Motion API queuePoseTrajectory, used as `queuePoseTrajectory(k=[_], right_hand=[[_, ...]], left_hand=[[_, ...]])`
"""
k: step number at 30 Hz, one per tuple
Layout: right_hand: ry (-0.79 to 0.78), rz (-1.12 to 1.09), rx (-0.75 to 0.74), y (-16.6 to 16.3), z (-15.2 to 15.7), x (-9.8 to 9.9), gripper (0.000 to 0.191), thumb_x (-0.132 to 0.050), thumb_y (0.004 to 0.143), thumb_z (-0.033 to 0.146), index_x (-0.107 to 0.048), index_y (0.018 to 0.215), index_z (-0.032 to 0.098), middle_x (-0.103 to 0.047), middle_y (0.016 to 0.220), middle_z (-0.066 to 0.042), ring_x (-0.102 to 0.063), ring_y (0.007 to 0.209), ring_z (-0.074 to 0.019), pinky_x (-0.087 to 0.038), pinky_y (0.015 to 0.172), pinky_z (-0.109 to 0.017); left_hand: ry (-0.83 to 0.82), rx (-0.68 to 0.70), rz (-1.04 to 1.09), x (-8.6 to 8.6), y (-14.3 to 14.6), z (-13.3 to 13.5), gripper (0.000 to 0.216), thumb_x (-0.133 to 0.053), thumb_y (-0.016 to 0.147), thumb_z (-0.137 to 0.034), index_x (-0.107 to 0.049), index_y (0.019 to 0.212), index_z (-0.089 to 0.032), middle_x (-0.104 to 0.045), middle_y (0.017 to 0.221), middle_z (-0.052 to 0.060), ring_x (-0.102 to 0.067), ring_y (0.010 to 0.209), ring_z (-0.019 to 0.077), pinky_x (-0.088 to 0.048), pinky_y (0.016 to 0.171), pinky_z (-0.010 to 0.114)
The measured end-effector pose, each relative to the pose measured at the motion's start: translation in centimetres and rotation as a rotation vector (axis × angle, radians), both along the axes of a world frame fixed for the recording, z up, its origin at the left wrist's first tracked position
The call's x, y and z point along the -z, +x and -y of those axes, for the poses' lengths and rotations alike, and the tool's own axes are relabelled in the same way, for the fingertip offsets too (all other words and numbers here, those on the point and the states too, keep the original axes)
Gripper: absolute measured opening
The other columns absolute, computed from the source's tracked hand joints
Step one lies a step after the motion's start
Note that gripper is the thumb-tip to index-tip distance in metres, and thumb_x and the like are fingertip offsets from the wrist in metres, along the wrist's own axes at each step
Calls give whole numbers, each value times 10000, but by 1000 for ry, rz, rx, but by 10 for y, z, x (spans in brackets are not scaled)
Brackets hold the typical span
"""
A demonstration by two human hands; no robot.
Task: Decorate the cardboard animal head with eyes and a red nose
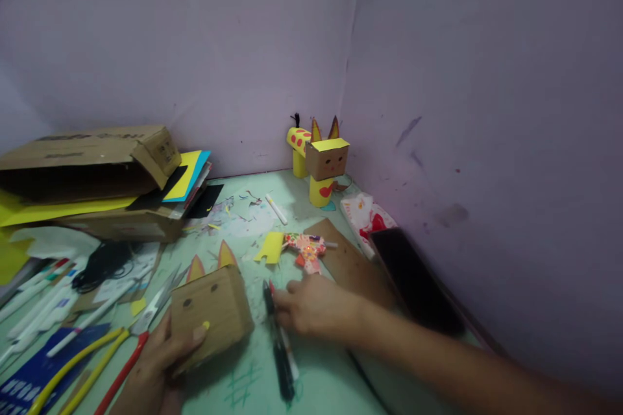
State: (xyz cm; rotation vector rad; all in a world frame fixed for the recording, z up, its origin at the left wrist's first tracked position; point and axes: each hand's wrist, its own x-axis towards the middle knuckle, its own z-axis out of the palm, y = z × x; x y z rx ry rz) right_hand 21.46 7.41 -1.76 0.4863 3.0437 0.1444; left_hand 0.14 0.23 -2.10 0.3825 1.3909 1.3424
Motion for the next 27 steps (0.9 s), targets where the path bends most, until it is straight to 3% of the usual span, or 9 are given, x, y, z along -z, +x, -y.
queuePoseTrajectory(k=[6,13,16,18,20,21,23,25,27], right_hand=[[33,-4,-51,2,-1,7,176,-520,955,137,-642,829,152,-662,818,-37,-560,638,-169,-324,470,-327],[51,-38,-168,1,-11,3,157,-567,926,147,-644,792,170,-663,732,-24,-563,622,-175,-279,453,-315],[49,-96,-206,7,-12,-4,217,-499,939,126,-634,781,187,-660,685,-25,-551,583,-175,-312,468,-318],[51,-204,-144,11,-3,-9,258,-423,924,80,-615,802,201,-650,657,-36,-536,538,-182,-335,472,-322],[-81,-648,12,11,15,-11,215,-468,871,69,-548,806,257,-605,612,6,-524,503,-164,-348,460,-289],[-174,-932,205,9,26,-12,190,-528,840,91,-509,792,273,-575,604,25,-528,497,-159,-389,482,-282],[-457,-1299,501,1,47,-11,179,-611,850,167,-494,789,287,-598,666,24,-544,524,-157,-428,485,-263],[-769,-1578,571,-10,63,-9,167,-643,877,316,-508,782,296,-572,610,35,-505,493,-155,-413,435,-242],[-1030,-1656,558,-22,69,-5,128,-610,892,427,-596,856,305,-619,621,17,-560,529,-167,-477,475,-253]], left_hand=[[15,16,0,-3,0,1,807,-765,525,-227,-522,1291,-298,-741,799,-1,-675,953,374,-548,832,491],[36,49,0,-9,1,7,762,-711,633,-175,-468,1352,-243,-731,954,15,-683,942,254,-548,814,342],[51,44,12,-11,4,7,778,-702,619,-165,-459,1354,-241,-732,905,11,-691,912,260,-549,782,348],[48,54,9,-12,6,8,783,-696,611,-164,-457,1353,-238,-733,884,14,-697,887,264,-550,737,340],[33,72,13,-11,8,10,803,-694,600,-167,-444,1360,-235,-734,925,30,-697,886,274,-553,721,348],[24,80,25,-10,9,11,819,-697,593,-170,-433,1366,-233,-732,965,44,-695,900,283,-556,732,362],[21,101,62,-7,11,12,868,-708,573,-173,-401,1383,-224,-719,1047,73,-684,945,304,-557,779,399],[28,128,89,-3,13,14,925,-722,557,-175,-356,1405,-222,-708,1086,93,-672,976,323,-556,796,413],[43,147,108,1,14,15,967,-734,545,-177,-325,1421,-222,-705,1100,102,-667,991,336,-556,793,415]])
